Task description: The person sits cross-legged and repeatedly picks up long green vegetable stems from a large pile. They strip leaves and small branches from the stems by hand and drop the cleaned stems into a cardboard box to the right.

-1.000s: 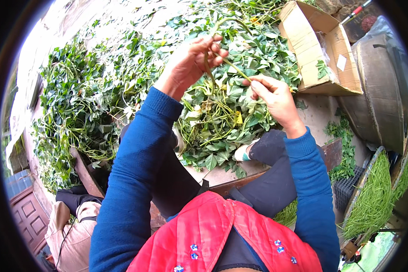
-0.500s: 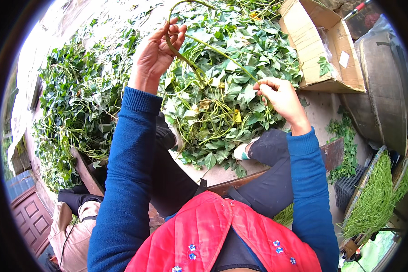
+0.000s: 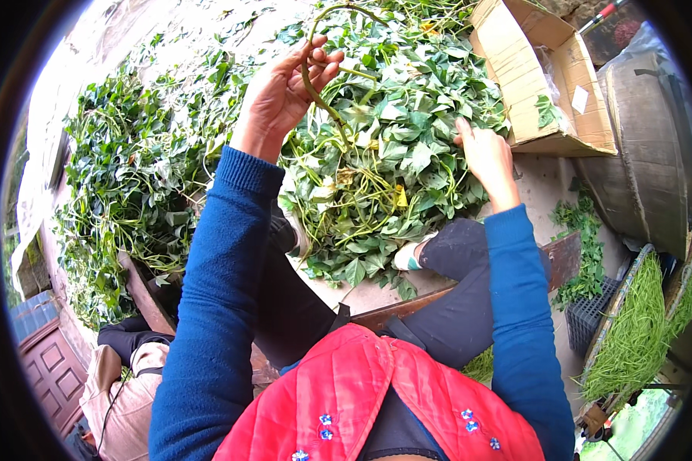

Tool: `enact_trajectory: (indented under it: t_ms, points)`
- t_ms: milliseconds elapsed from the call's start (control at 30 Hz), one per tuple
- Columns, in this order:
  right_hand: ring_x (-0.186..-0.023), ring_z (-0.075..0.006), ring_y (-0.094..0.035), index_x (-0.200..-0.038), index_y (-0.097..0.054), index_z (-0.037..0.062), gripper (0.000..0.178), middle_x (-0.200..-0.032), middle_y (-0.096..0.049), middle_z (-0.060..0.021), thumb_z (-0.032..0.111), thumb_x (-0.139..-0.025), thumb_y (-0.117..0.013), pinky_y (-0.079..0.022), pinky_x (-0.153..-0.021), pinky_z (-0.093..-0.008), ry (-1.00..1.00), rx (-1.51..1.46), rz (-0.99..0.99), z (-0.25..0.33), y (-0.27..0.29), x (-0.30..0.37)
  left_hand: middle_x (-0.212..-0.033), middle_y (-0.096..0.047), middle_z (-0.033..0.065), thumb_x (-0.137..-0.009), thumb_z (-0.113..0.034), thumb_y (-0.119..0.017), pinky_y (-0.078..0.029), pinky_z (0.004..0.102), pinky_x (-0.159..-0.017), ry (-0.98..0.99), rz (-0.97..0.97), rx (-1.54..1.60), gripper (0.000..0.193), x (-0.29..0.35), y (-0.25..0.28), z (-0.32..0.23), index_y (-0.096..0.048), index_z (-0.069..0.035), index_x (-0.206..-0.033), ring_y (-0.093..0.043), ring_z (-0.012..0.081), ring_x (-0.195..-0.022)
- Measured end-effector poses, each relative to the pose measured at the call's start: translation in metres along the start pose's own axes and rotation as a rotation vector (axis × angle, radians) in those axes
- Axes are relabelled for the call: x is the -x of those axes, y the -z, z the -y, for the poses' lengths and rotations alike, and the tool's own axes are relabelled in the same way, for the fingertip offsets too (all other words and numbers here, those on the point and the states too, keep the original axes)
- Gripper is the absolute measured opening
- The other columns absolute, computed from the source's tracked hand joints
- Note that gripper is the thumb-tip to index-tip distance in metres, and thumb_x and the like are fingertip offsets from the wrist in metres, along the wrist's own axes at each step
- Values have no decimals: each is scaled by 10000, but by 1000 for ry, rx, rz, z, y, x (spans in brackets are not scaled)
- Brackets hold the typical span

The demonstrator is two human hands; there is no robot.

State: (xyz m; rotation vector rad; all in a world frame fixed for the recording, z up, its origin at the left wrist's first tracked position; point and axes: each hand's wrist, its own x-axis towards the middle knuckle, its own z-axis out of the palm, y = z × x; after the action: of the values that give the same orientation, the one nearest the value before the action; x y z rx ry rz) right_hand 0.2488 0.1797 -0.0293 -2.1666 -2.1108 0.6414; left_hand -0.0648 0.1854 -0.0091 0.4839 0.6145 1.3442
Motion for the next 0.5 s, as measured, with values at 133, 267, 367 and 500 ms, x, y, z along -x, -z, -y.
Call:
enact_trajectory:
  t_ms: [133,267,367,500]
  points:
    - [-944,-370,-575,-1150,-541,31,440,-1039,-573,-220,336,-835,-575,-462,-807,-435,139,-55,-210,-34,-63,-34,-921,-601,123,-941,-144,-426,-551,290,-793,-10,-10,-18,357,-2,-8,2,-401,85,-1213,-611,232,-958]
    - [-1041,-396,-532,-1229,-441,14,677,-1087,-547,-279,463,-762,-634,-438,-879,-421,-180,-24,69,-56,-161,-48,-888,-606,102,-936,-152,-443,-550,287,-795,-8,1,22,358,-1,-4,0,-425,83,-1206,-594,236,-990]
    - [-886,-390,-586,-958,-623,57,325,-920,-619,-217,316,-762,-637,-464,-778,-439,-120,-31,103,-50,-182,-35,-874,-602,100,-933,-153,-452,-548,287,-801,-12,13,12,361,2,-2,-1,-425,83,-1205,-595,236,-987]
    - [-891,-394,-583,-919,-639,51,200,-919,-619,-216,101,-739,-570,-466,-778,-424,-17,-42,131,-41,-168,-32,-883,-599,103,-933,-156,-453,-549,281,-800,6,17,24,375,4,-2,-3,-412,86,-1215,-600,241,-977]
